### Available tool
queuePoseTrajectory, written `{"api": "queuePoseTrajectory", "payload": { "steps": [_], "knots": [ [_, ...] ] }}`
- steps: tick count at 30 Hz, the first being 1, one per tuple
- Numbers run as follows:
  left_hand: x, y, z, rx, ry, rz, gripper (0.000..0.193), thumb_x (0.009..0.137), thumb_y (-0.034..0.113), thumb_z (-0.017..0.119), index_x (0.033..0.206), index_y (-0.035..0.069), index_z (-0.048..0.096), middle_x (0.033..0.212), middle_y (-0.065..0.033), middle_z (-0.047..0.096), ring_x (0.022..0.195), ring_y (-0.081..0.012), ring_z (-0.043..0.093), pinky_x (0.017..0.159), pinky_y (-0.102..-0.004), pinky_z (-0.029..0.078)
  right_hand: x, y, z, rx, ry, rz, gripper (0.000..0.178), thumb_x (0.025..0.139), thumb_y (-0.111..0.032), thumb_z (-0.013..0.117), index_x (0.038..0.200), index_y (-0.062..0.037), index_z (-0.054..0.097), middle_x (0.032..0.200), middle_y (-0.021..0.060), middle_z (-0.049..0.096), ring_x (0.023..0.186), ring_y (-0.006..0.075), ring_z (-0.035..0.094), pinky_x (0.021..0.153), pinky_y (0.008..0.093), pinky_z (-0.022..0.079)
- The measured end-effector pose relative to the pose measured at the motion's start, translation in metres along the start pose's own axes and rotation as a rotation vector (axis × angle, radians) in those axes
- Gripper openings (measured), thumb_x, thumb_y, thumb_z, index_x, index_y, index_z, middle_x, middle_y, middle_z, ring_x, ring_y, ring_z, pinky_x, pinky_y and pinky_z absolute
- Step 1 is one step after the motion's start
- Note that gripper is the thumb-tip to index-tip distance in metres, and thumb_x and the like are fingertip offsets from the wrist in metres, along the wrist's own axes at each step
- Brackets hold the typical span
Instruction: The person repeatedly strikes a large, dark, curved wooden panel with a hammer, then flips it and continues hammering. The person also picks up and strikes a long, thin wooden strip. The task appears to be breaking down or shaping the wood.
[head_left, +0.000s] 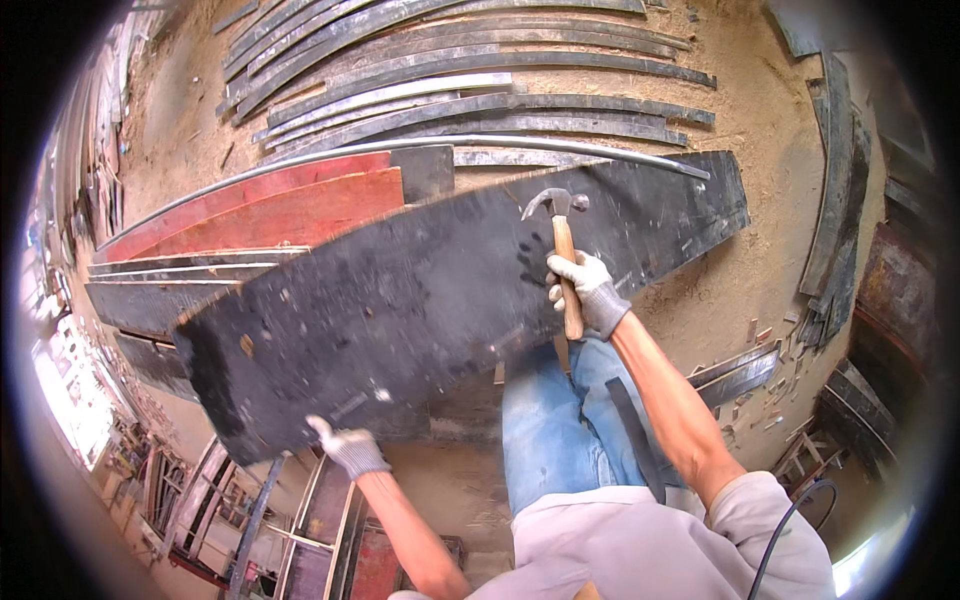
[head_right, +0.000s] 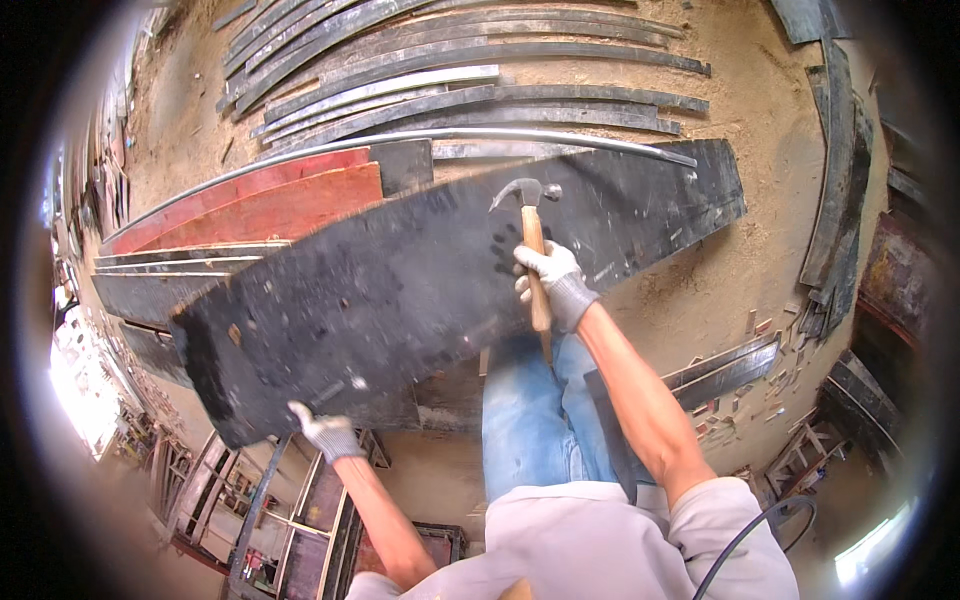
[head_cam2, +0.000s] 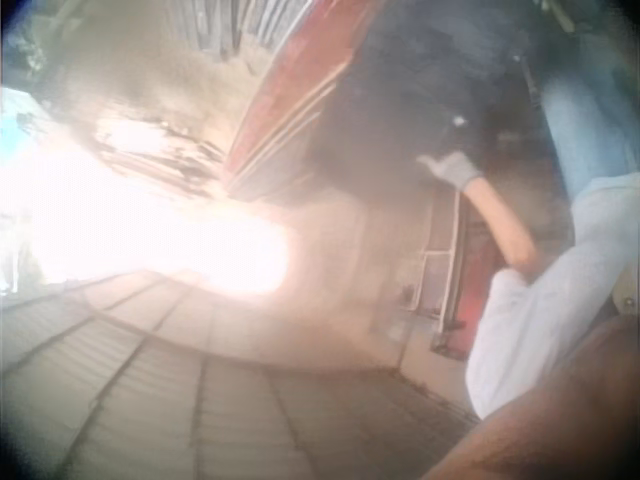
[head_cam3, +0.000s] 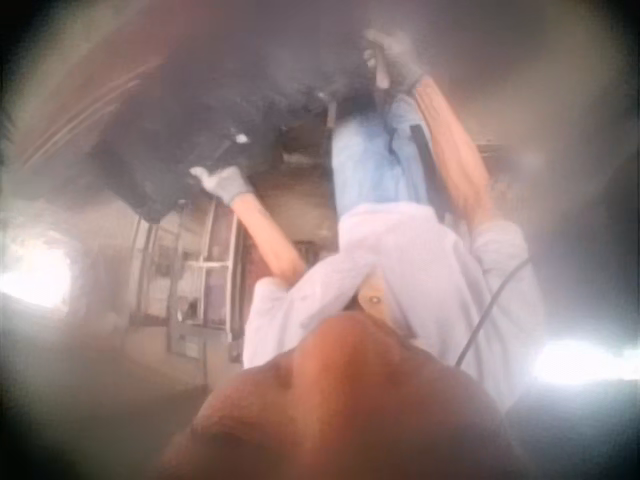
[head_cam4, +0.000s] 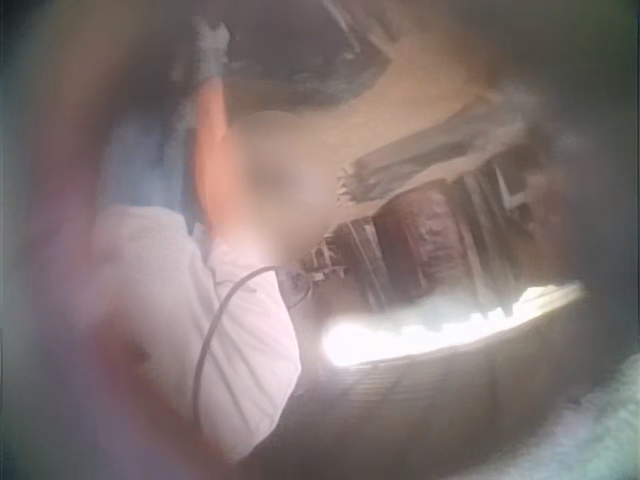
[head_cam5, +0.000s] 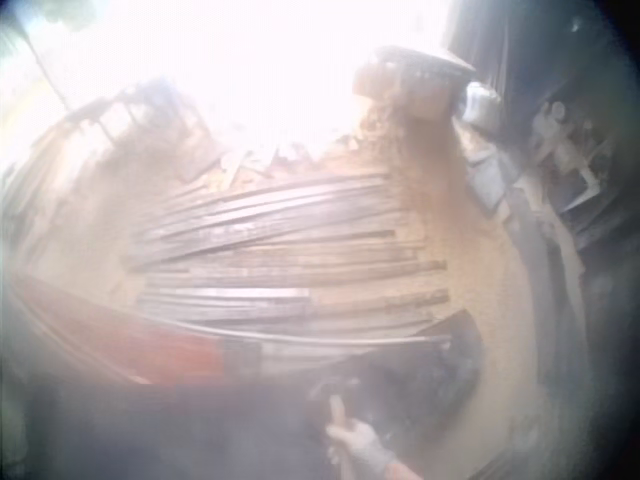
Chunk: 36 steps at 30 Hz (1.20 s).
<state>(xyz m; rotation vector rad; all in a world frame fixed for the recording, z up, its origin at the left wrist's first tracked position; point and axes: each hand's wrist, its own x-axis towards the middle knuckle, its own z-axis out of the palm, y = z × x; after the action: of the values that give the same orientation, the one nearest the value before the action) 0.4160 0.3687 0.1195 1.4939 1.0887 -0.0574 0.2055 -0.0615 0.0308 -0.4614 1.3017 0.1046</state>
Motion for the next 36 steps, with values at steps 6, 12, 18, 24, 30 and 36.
{"api": "queuePoseTrajectory", "payload": {
  "steps": [6,12,18,24,30,36],
  "knots": [
    [0.045,-0.065,-0.062,-0.172,-0.148,-0.246,0.067,0.099,0.055,0.068,0.139,0.002,0.061,0.143,-0.0115,0.066,0.129,-0.0293,0.061,0.12,-0.0462,0.043,0.024,0.007,-0.011,-0.048,0.13,0.057,0.025,0.097,-0.016,0.074,0.107,-0.0061,0.054,0.083,0.008,0.064,0.059,0.0149,0.061,0.045,0.0303,0.049],
    [0.091,-0.086,-0.048,-0.008,-0.047,-0.287,0.07,0.093,0.057,0.076,0.136,0.004,0.063,0.139,-0.0097,0.065,0.125,-0.0287,0.062,0.109,-0.0496,0.051,0.059,0.045,0.005,0.208,0.312,-0.135,0.024,0.095,-0.014,0.072,0.103,-0.0048,0.052,0.079,0.0084,0.062,0.052,0.017,0.06,0.04,0.0324,0.048],
    [0.023,-0.086,0.023,1.247,0.28,0.954,0.074,0.098,0.048,0.072,0.149,-0.001,0.05,0.152,-0.0246,0.05,0.14,-0.0392,0.05,0.117,-0.0482,0.044,0.098,0.039,0.064,0.04,0.673,-0.213,0.03,0.099,-0.023,0.065,0.107,-0.0009,0.046,0.065,0.0095,0.059,0.046,0.0218,0.062,0.038,0.0375,0.05],
    [0.025,-0.068,0.195,1.356,-0.402,1.771,0.071,0.106,0.049,0.056,0.157,0.002,0.044,0.163,-0.0229,0.041,0.154,-0.0414,0.033,0.128,-0.055,0.022,0.072,0.028,0.141,0.192,0.605,0.082,0.03,0.103,-0.022,0.055,0.11,0.0045,0.043,0.06,0.0129,0.06,0.042,0.0254,0.061,0.037,0.0393,0.051],
    [0.067,-0.091,0.234,1.357,-0.363,1.934,0.066,0.11,0.055,0.041,0.157,0.009,0.047,0.16,-0.0165,0.048,0.153,-0.0373,0.036,0.128,-0.0616,0.013,0.046,0.07,0.127,0.505,0.03,0.146,0.027,0.1,-0.028,0.069,0.104,-0.0046,0.056,0.071,0.0028,0.056,0.064,0.0165,0.065,0.051,0.0389,0.053],
    [0.077,-0.096,0.229,1.498,-0.3,1.809,0.064,0.109,0.055,0.042,0.154,0.01,0.05,0.16,-0.0138,0.048,0.154,-0.0341,0.036,0.128,-0.0607,0.012,0.018,0.04,0.024,-1.393,0.391,-0.442,0.032,0.1,-0.028,0.066,0.117,-0.0061,0.049,0.078,0.0187,0.065,0.068,0.0371,0.071,0.06,0.0524,0.057]
  ]
}}
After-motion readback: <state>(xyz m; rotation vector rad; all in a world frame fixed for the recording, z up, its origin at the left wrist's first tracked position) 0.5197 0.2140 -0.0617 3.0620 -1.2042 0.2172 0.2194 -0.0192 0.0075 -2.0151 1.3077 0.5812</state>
